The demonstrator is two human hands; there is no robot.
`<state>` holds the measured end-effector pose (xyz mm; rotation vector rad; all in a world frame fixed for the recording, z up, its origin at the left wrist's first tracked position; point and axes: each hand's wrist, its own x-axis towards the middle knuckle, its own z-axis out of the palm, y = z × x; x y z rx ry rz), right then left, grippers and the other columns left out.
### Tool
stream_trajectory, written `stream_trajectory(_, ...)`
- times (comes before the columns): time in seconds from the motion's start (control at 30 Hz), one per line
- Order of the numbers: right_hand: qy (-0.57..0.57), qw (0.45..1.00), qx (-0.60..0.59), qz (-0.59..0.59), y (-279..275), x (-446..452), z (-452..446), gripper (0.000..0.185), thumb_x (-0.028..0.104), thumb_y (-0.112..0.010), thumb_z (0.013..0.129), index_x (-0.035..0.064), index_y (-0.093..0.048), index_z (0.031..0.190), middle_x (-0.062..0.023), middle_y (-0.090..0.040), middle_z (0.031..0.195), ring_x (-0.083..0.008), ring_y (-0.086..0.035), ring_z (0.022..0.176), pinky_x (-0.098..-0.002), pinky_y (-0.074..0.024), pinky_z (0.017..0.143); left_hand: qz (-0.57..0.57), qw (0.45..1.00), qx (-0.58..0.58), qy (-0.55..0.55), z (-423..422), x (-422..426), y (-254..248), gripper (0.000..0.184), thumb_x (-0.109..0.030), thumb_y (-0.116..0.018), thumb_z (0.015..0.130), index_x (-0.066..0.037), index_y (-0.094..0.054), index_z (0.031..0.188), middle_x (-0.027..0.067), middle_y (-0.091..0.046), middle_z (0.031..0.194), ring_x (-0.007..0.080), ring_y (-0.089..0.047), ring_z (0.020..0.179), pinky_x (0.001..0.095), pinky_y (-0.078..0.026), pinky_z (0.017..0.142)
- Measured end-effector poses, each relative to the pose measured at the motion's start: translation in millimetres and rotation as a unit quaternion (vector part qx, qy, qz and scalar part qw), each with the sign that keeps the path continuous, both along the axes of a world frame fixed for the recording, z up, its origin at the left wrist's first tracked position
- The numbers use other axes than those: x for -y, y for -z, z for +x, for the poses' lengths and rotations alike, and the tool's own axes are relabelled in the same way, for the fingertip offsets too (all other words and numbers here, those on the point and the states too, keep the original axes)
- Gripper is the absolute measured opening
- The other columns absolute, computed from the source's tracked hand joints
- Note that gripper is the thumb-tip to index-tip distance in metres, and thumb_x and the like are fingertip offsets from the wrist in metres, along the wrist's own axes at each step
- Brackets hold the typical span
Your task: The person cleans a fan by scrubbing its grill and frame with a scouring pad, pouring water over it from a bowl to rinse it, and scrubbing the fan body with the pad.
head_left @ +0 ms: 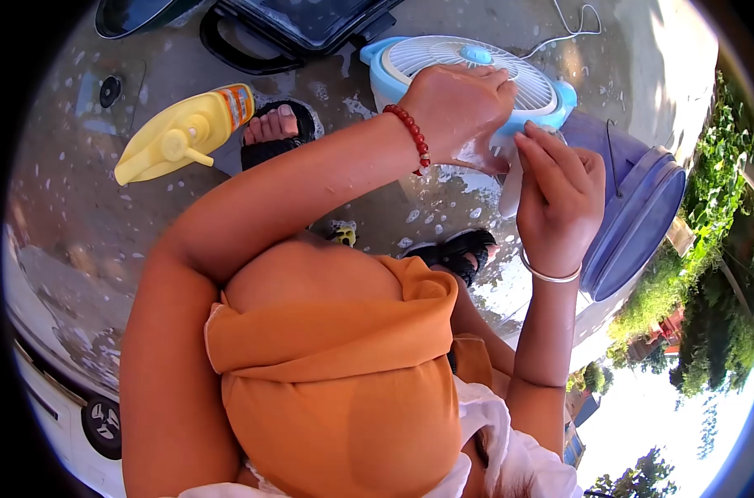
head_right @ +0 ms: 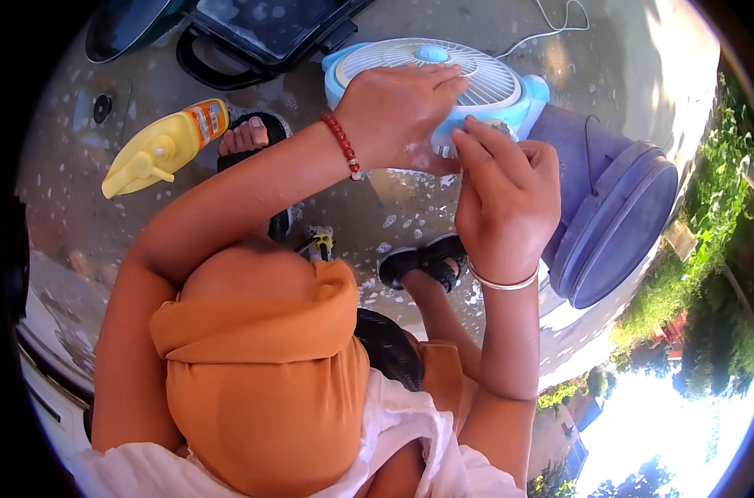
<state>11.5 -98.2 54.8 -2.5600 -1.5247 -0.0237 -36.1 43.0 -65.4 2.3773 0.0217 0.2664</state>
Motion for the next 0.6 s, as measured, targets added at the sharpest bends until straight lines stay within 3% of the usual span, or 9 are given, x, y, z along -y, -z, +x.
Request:
stream_trajectory(0.27, -0.05, 0.997, 0.056, 0.018, 19, 25, -4, 0.025, -0.005, -0.073, 0.078, 0.0055, -0.078, 0.1, -0.0028, -0.076, 0.109, -0.0219, -0.061, 0.081, -0.0301, -0.0495, 0.074, -0.001, 1.0, -0.015, 0.004, 3, 0, -3, 0.079, -0.052, -0.083, 0.066, -0.001, -0.063, 0.124, 0.0161, -0.065, 0.131, 0.025, -0.065, 0.12, 0.0358, -0.055, 0.095)
stream_trajectory(0.33, -0.01, 0.998, 0.055, 0.037, 24, 14, 0, 0.031, -0.002, -0.071, 0.074, 0.0077, -0.077, 0.103, -0.0016, -0.074, 0.11, -0.0229, -0.06, 0.081, -0.0328, -0.0493, 0.076, 0.004, 0.999, -0.034, 0.004, 7, -2, -8, 0.08, -0.053, -0.082, 0.066, -0.002, -0.063, 0.124, 0.0154, -0.065, 0.131, 0.0248, -0.065, 0.119, 0.036, -0.055, 0.094)
stream_trajectory(0.4, 0.038, 0.985, 0.123, 0.116, 26, 2, 13, 0.026, 0.002, -0.071, 0.081, 0.0075, -0.076, 0.106, -0.0046, -0.074, 0.107, -0.0244, -0.062, 0.084, -0.0347, -0.0481, 0.083, 0.003, 0.999, -0.05, 0.006, 10, -3, -12, 0.081, -0.054, -0.082, 0.065, -0.002, -0.063, 0.125, 0.0147, -0.065, 0.131, 0.0247, -0.065, 0.119, 0.0362, -0.055, 0.093)
stream_trajectory(0.43, 0.062, 0.985, 0.123, 0.105, 25, 7, 20, 0.02, 0.009, -0.066, 0.095, 0.0052, -0.074, 0.113, -0.0099, -0.074, 0.11, -0.0242, -0.065, 0.094, -0.0327, -0.0496, 0.082, 0.005, 0.998, -0.056, 0.008, 10, -5, -14, 0.082, -0.056, -0.081, 0.066, -0.002, -0.063, 0.125, 0.0143, -0.066, 0.131, 0.0245, -0.066, 0.118, 0.0362, -0.055, 0.093)
stream_trajectory(0.47, 0.065, 0.985, 0.124, 0.102, 29, 12, 17, 0.02, 0.009, -0.066, 0.095, 0.0052, -0.074, 0.113, -0.0099, -0.074, 0.11, -0.0242, -0.065, 0.094, -0.0327, -0.0496, 0.082, 0.004, 0.998, -0.063, 0.01, 9, -5, -15, 0.082, -0.057, -0.081, 0.066, -0.003, -0.063, 0.125, 0.0139, -0.066, 0.131, 0.0243, -0.066, 0.117, 0.0363, -0.055, 0.093)
stream_trajectory(0.53, 0.228, 0.951, -0.022, 0.208, 46, 30, 10, 0.023, 0.016, -0.061, 0.098, 0.0003, -0.072, 0.111, -0.0149, -0.073, 0.106, -0.0292, -0.065, 0.091, -0.0382, -0.0475, 0.089, 0.001, 0.998, -0.056, 0.011, 9, -4, -13, 0.083, -0.058, -0.081, 0.066, -0.003, -0.063, 0.125, 0.0137, -0.066, 0.131, 0.0243, -0.066, 0.116, 0.0364, -0.055, 0.093)
stream_trajectory(0.6, 0.253, 0.943, -0.057, 0.209, 49, 39, -3, 0.033, 0.023, -0.055, 0.104, -0.0039, -0.071, 0.112, -0.0173, -0.072, 0.105, -0.0263, -0.065, 0.092, -0.038, -0.0489, 0.088, -0.002, 0.999, -0.052, 0.01, 9, -4, -10, 0.083, -0.059, -0.081, 0.066, -0.003, -0.063, 0.125, 0.0136, -0.066, 0.131, 0.0243, -0.067, 0.115, 0.0366, -0.055, 0.093)
